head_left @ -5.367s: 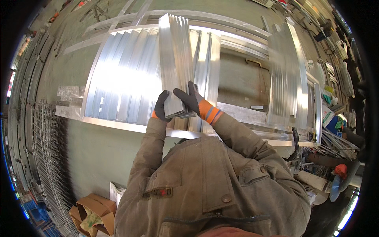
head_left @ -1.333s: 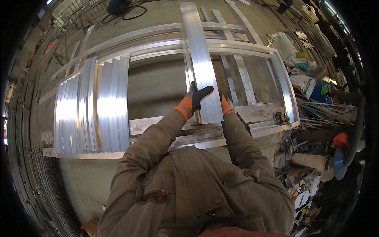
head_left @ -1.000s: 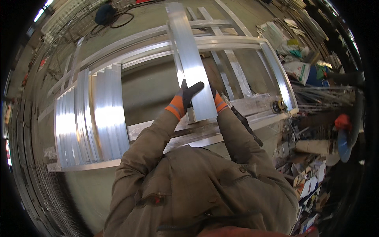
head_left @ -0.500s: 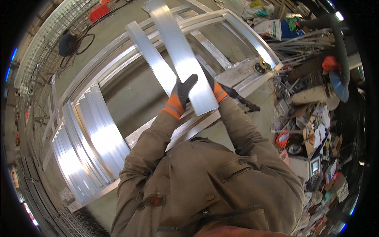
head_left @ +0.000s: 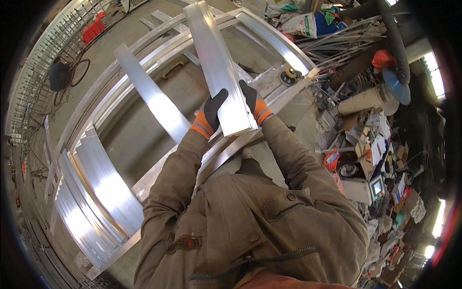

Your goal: The person welds aluminum frame sections using a handheld welding gun, then grinds weld seams with an angle grinder. They repeatedly position, tack, and weld crossbars on a rectangular frame, then smooth the joints. The frame remains on a workbench throughout.

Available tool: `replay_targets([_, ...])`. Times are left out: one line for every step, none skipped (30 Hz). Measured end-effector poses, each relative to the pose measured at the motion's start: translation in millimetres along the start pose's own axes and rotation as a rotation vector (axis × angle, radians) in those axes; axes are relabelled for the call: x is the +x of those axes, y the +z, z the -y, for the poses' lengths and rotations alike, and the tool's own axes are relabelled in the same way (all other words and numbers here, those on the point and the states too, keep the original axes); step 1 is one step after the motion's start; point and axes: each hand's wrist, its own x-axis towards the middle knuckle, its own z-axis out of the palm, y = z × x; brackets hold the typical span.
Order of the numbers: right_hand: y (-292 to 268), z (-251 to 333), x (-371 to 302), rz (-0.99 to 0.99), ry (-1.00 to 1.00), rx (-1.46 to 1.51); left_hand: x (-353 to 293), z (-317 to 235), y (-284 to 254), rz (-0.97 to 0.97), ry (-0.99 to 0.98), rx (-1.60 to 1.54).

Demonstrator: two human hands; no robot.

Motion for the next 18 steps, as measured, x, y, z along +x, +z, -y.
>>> replay_targets([-15.9,0.2,22.5,-0.023,-0.044,-0.073,24.5,7.6,-2.1,-0.046,-0.043,-0.042])
replay_targets([-37.7,3.0,43.4,-0.042,-0.010,-0.165,49.5,16.3,-3.6,-0.064,-0.065,-0.102])
replay_targets([-58.2,5.7,62.3,-0.060,0.026,-0.256,73.6,26.0,-4.6,-0.115,-0.106,-0.159])
replay_targets([-76.0,10.2,83.1,-0.050,0.039,-0.332,94.6,37.0,-4.4,-0.155,-0.109,-0.243])
replay_targets([-84.1,11.4,99.4,-0.172,0.009,-0.383,114.3,48.9,-2.5,-0.210,-0.067,-0.236])
replay_targets([-103.2,15.7,113.2,-0.106,-0.037,-0.404,134.8,60.4,-0.5,-0.209,-0.026,-0.246])
replay_targets([-120.4,19.9,124.8,-0.061,-0.028,-0.437,152.6,72.2,1.5,-0.284,-0.035,-0.244])
replay_targets([-132.1,24.6,139.1,-0.087,-0.020,-0.564,169.3,83.7,3.2,-0.198,-0.009,-0.308])
replay_targets([-141.6,27.8,151.0,-0.103,-0.019,-0.693,182.7,96.2,4.1,-0.169,-0.009,-0.370])
replay_targets([-148.3,29.7,160.7,-0.126,-0.014,-0.829,194.0,108.4,3.5,-0.094,0.017,-0.444])
replay_targets([-155.3,29.7,168.0,-0.090,0.008,-0.865,203.2,121.2,1.8,-0.141,0.011,-0.474])
replay_targets([-160.1,29.5,175.2,-0.067,0.035,-0.906,210.9,133.4,-1.2,-0.138,0.030,-0.514])
replay_targets([-165.9,28.0,180.9,-0.048,0.029,-0.943,218.6,145.7,-4.6,-0.123,0.060,-0.552])
replay_targets([-169.4,24.1,185.1,-0.017,0.036,-0.953,220.7,157.4,-10.3,-0.074,0.012,-0.590])
replay_targets([-173.8,19.6,187.5,-0.020,0.029,-0.981,225.0,171.3,-12.8,-0.087,0.014,-0.637])
replay_targets([-179.4,14.3,188.1,-0.026,-0.006,-0.995,230.8,186.0,-12.8,-0.136,0.008,-0.673])
replay_targets([-184.8,9.1,188.2,-0.035,-0.030,-1.024,236.6,198.7,-12.4,-0.261,-0.026,-0.695])
replay_targets([-188.5,4.5,188.9,-0.059,-0.042,-1.037,241.4,208.7,-12.2,-0.226,-0.022,-0.701])
